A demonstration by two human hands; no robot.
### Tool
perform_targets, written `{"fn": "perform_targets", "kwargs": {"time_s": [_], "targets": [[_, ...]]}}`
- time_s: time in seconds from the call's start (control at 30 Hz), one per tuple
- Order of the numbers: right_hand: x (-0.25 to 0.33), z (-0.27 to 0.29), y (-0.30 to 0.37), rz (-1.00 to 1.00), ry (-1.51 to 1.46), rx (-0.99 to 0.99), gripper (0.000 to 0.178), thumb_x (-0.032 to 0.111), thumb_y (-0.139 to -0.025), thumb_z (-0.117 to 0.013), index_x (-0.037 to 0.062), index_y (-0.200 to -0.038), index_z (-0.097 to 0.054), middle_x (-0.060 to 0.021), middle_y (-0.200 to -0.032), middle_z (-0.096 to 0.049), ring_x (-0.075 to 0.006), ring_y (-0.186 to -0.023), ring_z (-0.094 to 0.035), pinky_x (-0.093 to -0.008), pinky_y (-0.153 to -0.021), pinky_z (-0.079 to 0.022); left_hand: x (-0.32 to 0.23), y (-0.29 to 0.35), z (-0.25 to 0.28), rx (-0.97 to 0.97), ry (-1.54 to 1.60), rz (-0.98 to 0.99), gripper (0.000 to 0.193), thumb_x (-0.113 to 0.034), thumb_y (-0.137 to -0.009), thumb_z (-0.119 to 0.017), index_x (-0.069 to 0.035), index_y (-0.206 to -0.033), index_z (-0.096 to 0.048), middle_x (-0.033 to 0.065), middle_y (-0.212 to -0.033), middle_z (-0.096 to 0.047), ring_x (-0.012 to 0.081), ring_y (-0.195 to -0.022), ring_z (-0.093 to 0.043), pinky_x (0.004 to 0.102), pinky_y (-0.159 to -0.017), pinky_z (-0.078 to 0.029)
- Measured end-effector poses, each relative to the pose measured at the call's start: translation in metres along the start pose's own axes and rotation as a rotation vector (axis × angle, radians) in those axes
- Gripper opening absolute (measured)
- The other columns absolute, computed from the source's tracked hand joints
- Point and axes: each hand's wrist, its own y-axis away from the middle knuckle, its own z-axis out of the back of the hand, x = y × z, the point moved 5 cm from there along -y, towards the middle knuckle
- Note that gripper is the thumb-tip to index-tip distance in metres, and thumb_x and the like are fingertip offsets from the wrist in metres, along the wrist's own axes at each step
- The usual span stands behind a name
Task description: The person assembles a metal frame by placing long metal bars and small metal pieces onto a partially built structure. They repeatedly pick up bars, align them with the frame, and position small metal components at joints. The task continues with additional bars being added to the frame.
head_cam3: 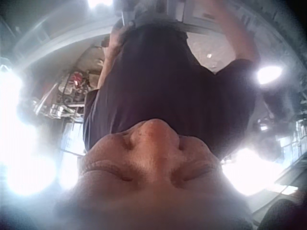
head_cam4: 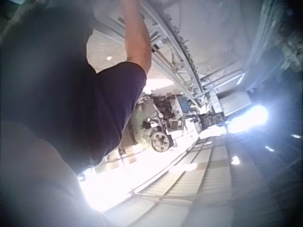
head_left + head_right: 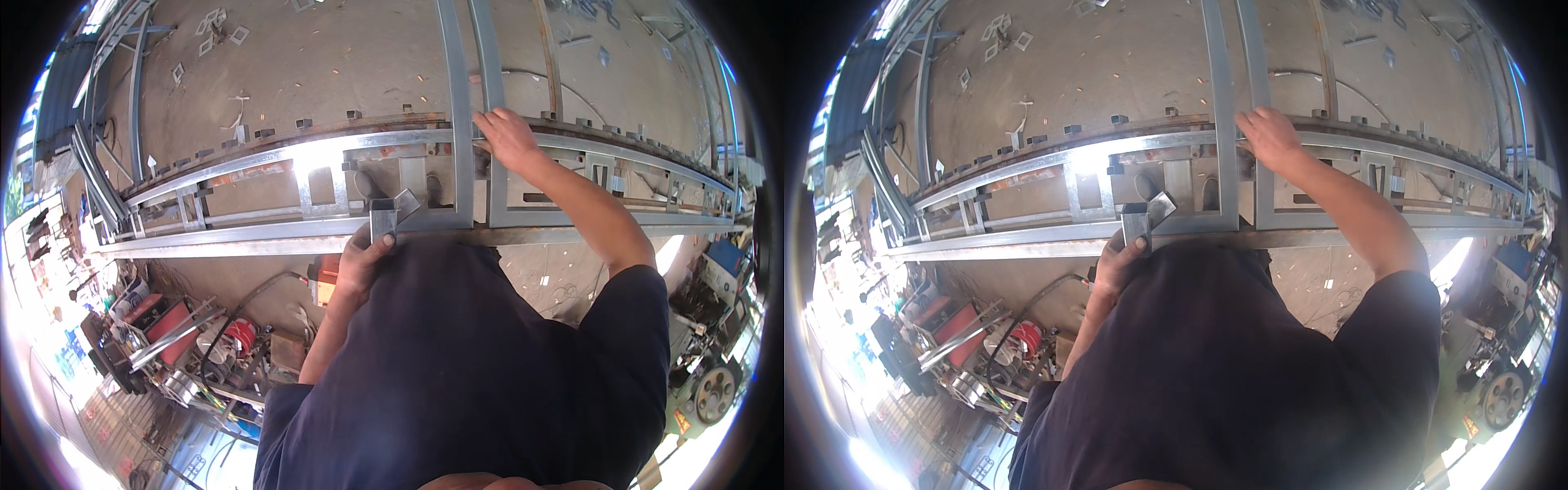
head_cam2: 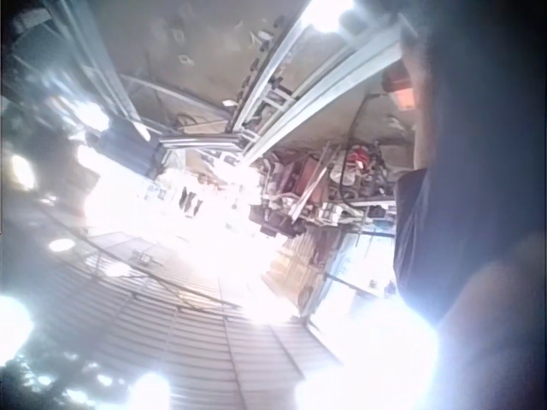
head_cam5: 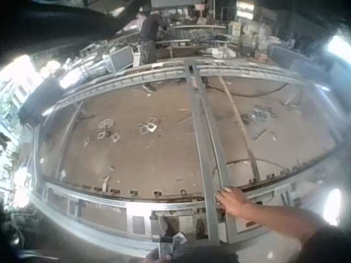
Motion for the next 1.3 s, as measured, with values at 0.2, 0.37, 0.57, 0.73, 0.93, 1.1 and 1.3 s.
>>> {"fn": "perform_targets", "kwargs": {"time_s": [0.2, 0.37, 0.57, 0.73, 0.93, 1.1, 1.3], "targets": [[-0.001, -0.009, 0.000, 0.032, 0.066, -0.017, 0.046, 0.012, -0.080, -0.071, 0.0021, -0.124, -0.059, -0.0089, -0.104, -0.067, -0.0279, -0.106, -0.060, -0.0396, -0.096, -0.051, -0.001, 0.009, -0.032, -0.014, 0.096, -0.041, 0.058, -0.022, -0.089, -0.084, 0.003, -0.134, -0.057, 0.0098, -0.115, -0.069, 0.0189, -0.105, -0.066, 0.0346, -0.097, -0.053], [-0.001, -0.011, -0.003, 0.009, 0.060, 0.021, 0.042, 0.010, -0.080, -0.070, 0.0034, -0.121, -0.060, -0.0087, -0.106, -0.068, -0.0274, -0.106, -0.061, -0.0391, -0.096, -0.050, 0.004, 0.003, -0.047, 0.009, 0.219, -0.025, 0.056, -0.018, -0.090, -0.082, 0.003, -0.135, -0.056, 0.0106, -0.116, -0.070, 0.0204, -0.106, -0.067, 0.0347, -0.096, -0.054], [-0.007, 0.005, -0.002, -0.071, -0.089, 0.075, 0.065, 0.032, -0.084, -0.081, 0.0055, -0.137, -0.055, -0.0120, -0.125, -0.065, -0.0286, -0.123, -0.057, -0.0410, -0.109, -0.046, -0.003, -0.009, -0.061, 0.026, 0.169, -0.078, 0.052, -0.017, -0.091, -0.080, 0.002, -0.134, -0.058, 0.0089, -0.115, -0.069, 0.0178, -0.104, -0.065, 0.0325, -0.095, -0.053], [0.001, 0.041, 0.035, -0.256, -0.481, -0.215, 0.079, 0.036, -0.089, -0.081, 0.0041, -0.152, -0.044, -0.0194, -0.148, -0.053, -0.0330, -0.139, -0.049, -0.0434, -0.118, -0.038, -0.008, -0.028, -0.061, 0.083, 0.008, -0.151, 0.056, -0.017, -0.090, -0.081, 0.002, -0.138, -0.058, 0.0066, -0.116, -0.067, 0.0142, -0.105, -0.062, 0.0288, -0.094, -0.049], [0.092, 0.040, 0.083, -0.514, -1.844, -0.077, 0.078, 0.028, -0.103, -0.065, 0.0043, -0.163, -0.022, -0.0139, -0.153, -0.044, -0.0266, -0.140, -0.045, -0.0433, -0.118, -0.037, -0.011, -0.049, -0.102, 0.222, 0.035, -0.123, 0.062, -0.012, -0.088, -0.083, 0.002, -0.141, -0.056, 0.0064, -0.123, -0.066, 0.0144, -0.111, -0.061, 0.0296, -0.099, -0.048], [0.096, 0.031, 0.083, -0.764, -2.068, -0.446, 0.069, 0.015, -0.105, -0.061, -0.0003, -0.159, -0.021, -0.0180, -0.146, -0.050, -0.0254, -0.131, -0.054, -0.0373, -0.112, -0.042, -0.011, -0.058, -0.123, 0.362, -0.027, -0.088, 0.065, -0.011, -0.087, -0.084, 0.002, -0.143, -0.054, 0.0063, -0.127, -0.066, 0.0160, -0.116, -0.061, 0.0313, -0.103, -0.048], [0.055, 0.034, 0.071, -0.754, -1.546, -0.363, 0.080, 0.022, -0.097, -0.073, -0.0019, -0.157, -0.026, -0.0206, -0.135, -0.059, -0.0217, -0.127, -0.057, -0.0318, -0.103, -0.047, 0.002, -0.067, -0.118, 0.398, -0.200, -0.031, 0.074, -0.021, -0.089, -0.084, -0.001, -0.151, -0.049, 0.0073, -0.131, -0.065, 0.0175, -0.122, -0.059, 0.0334, -0.107, -0.046]]}}
